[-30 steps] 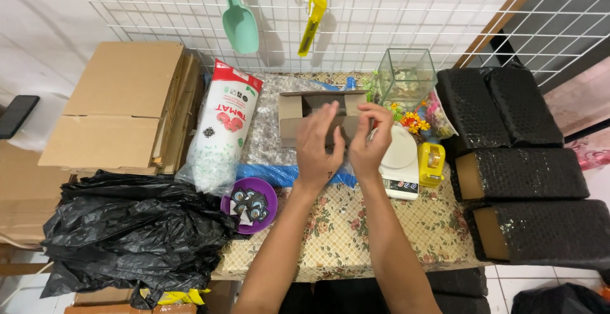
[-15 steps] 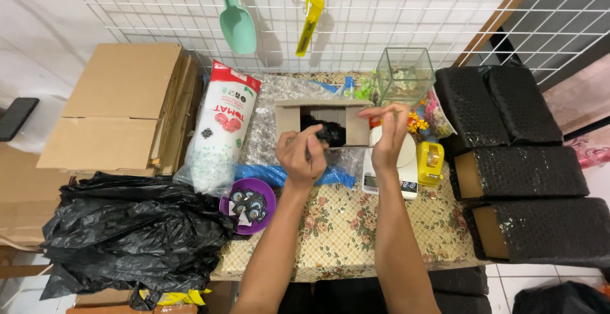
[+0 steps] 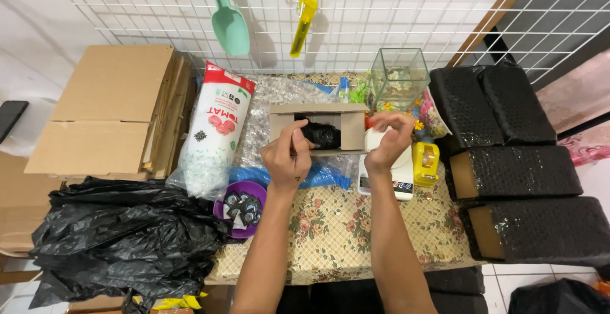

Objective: A person assembles a small cardboard box, places a bagged item inside, and seals it with tape.

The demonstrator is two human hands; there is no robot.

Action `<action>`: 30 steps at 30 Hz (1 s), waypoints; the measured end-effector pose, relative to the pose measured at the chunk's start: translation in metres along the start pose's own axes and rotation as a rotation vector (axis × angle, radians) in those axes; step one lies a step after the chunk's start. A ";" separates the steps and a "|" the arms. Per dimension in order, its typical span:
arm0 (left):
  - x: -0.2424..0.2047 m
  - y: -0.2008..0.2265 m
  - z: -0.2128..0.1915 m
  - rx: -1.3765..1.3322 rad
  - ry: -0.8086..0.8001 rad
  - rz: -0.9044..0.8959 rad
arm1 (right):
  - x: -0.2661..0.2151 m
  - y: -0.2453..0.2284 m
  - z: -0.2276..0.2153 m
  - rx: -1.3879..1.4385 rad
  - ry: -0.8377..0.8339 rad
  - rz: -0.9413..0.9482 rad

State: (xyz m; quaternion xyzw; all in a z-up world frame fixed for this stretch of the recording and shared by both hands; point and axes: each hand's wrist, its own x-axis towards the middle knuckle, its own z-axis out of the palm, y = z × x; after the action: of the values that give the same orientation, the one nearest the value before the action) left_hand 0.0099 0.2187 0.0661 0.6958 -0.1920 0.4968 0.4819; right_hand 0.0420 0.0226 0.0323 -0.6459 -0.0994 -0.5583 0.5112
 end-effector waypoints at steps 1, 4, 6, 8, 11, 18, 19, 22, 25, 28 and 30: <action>-0.006 -0.008 0.006 -0.002 0.001 0.001 | 0.005 -0.008 0.003 0.000 0.001 -0.002; -0.013 -0.019 0.016 0.211 0.034 0.063 | 0.012 -0.029 0.012 0.014 -0.018 -0.049; -0.001 -0.006 0.016 0.241 -0.034 0.123 | 0.010 -0.039 0.016 -0.102 -0.212 0.153; 0.007 0.004 0.012 0.259 -0.130 0.099 | 0.006 -0.039 0.018 -0.099 -0.252 0.206; 0.007 0.004 0.013 0.290 -0.314 0.023 | 0.006 -0.045 0.019 -0.096 -0.319 0.272; -0.002 -0.004 0.018 0.451 -0.418 -0.022 | 0.003 -0.052 0.023 -0.158 -0.377 0.323; -0.006 -0.013 0.022 0.455 -0.413 -0.022 | 0.004 -0.049 0.023 -0.153 -0.379 0.319; -0.021 -0.031 0.027 0.467 -0.392 -0.056 | 0.001 -0.046 0.021 -0.214 -0.391 0.183; -0.030 -0.038 0.030 0.343 -0.348 -0.097 | -0.003 -0.050 0.022 -0.230 -0.410 0.098; -0.026 -0.037 0.028 0.398 -0.379 -0.075 | -0.006 -0.045 0.026 -0.139 -0.533 0.201; -0.016 -0.018 0.023 0.488 -0.420 -0.082 | -0.009 -0.038 0.028 -0.338 -0.532 0.023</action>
State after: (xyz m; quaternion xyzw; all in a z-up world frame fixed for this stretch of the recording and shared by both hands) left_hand 0.0282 0.2039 0.0427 0.8852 -0.1344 0.3538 0.2705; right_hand 0.0294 0.0652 0.0499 -0.8462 -0.1282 -0.3726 0.3588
